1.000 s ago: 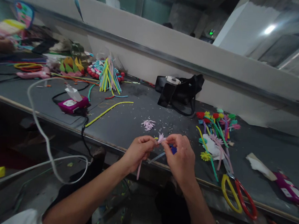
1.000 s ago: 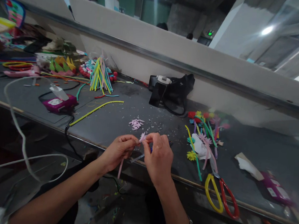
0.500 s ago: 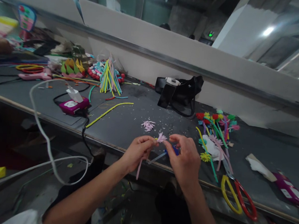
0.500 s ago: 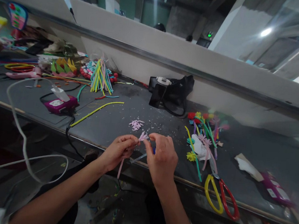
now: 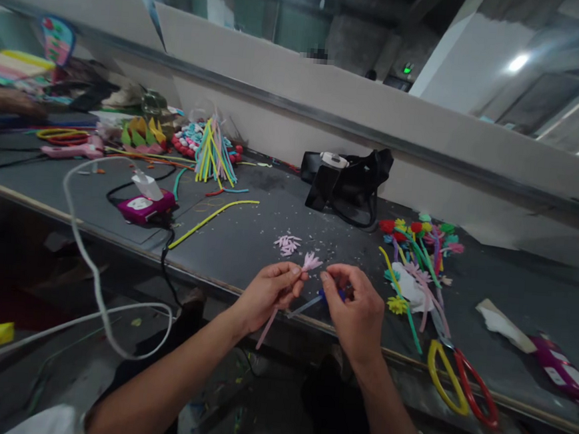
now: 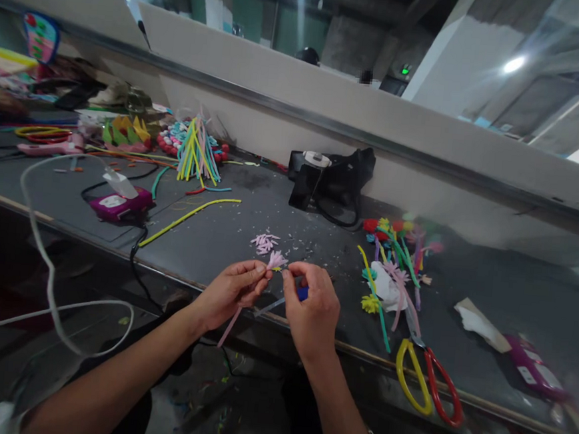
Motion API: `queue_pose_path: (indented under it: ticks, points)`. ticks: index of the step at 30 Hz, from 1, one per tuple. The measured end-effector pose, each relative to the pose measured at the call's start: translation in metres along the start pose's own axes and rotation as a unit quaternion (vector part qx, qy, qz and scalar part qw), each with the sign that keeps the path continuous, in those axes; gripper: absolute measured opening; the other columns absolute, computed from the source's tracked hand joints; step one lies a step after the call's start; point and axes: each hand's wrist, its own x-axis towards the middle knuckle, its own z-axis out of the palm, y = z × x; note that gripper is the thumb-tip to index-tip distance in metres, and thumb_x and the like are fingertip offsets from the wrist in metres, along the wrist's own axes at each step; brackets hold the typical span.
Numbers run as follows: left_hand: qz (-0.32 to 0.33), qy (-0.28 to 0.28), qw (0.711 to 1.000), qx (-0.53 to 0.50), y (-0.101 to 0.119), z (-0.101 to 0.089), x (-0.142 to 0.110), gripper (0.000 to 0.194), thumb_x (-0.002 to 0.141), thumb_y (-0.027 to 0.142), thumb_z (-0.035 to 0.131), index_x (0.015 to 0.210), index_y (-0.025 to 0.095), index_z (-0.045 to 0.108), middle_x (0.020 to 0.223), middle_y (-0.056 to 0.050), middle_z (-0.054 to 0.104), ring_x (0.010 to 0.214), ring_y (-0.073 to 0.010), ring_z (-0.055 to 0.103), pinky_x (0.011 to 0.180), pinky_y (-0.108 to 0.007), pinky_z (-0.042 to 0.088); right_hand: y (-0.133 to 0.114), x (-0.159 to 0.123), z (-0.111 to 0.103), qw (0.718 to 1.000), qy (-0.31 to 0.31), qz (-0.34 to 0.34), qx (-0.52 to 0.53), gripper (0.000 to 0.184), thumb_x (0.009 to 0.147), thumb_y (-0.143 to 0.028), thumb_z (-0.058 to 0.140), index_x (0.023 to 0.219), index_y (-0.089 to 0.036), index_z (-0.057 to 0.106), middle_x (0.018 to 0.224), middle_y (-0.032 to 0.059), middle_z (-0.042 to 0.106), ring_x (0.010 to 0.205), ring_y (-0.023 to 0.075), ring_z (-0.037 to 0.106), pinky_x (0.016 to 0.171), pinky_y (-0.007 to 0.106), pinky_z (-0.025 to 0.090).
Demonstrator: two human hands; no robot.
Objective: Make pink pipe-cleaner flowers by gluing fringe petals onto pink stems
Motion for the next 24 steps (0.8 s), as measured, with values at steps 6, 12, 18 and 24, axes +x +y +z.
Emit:
queue_pose_path:
  ticks: [6, 12, 18, 24]
  points:
    - [0.004, -0.006, 1.000, -0.002, -0.0003, 0.0011, -0.0010, 0.022, 0.086, 0.036, 0.060, 0.086, 0.014, 0.058, 0.058, 0.003, 0.051, 0.041, -0.0031, 0.027, 0.039, -0.020, 0.012, -0.0013, -0.0021, 0.0027, 1.000, -0.012, 0.016, 0.022, 0.013, 0.089, -0.031, 0.059, 0.088, -0.019, 0.065, 0.080, 0.0010, 0.066, 0.071, 0.0137, 0.058, 0.068, 0.025, 0.045]
    - [-0.019, -0.007, 0.999, -0.030, 0.0027, 0.0033, -0.0026, 0.017, 0.085, 0.031, 0.059, 0.082, 0.015, 0.055, 0.053, 0.008, 0.036, 0.040, -0.0028, 0.019, 0.039, -0.020, 0.010, -0.0007, -0.0044, 0.0054, 0.999, -0.031, 0.018, 0.033, 0.013, 0.090, -0.030, 0.057, 0.089, -0.020, 0.065, 0.082, 0.0006, 0.067, 0.074, 0.0134, 0.060, 0.071, 0.025, 0.045]
    - [-0.018, -0.003, 0.999, -0.046, 0.0023, 0.0022, -0.0018, 0.017, 0.086, 0.030, 0.054, 0.077, 0.016, 0.051, 0.052, 0.007, 0.037, 0.041, -0.0035, 0.021, 0.040, -0.020, 0.011, 0.0013, -0.0053, 0.0079, 0.998, -0.039, 0.031, 0.029, 0.014, 0.090, -0.032, 0.057, 0.088, -0.020, 0.065, 0.082, 0.0004, 0.068, 0.074, 0.0135, 0.061, 0.071, 0.025, 0.046]
    - [-0.024, -0.007, 0.997, -0.078, 0.0031, -0.0007, -0.0003, 0.016, 0.085, 0.030, 0.055, 0.079, 0.016, 0.053, 0.052, 0.008, 0.031, 0.041, -0.0030, 0.018, 0.039, -0.019, 0.010, 0.0062, -0.0046, 0.0083, 0.994, -0.085, 0.062, 0.020, 0.016, 0.089, -0.035, 0.056, 0.090, -0.022, 0.065, 0.083, 0.0004, 0.069, 0.074, 0.0148, 0.063, 0.071, 0.026, 0.046]
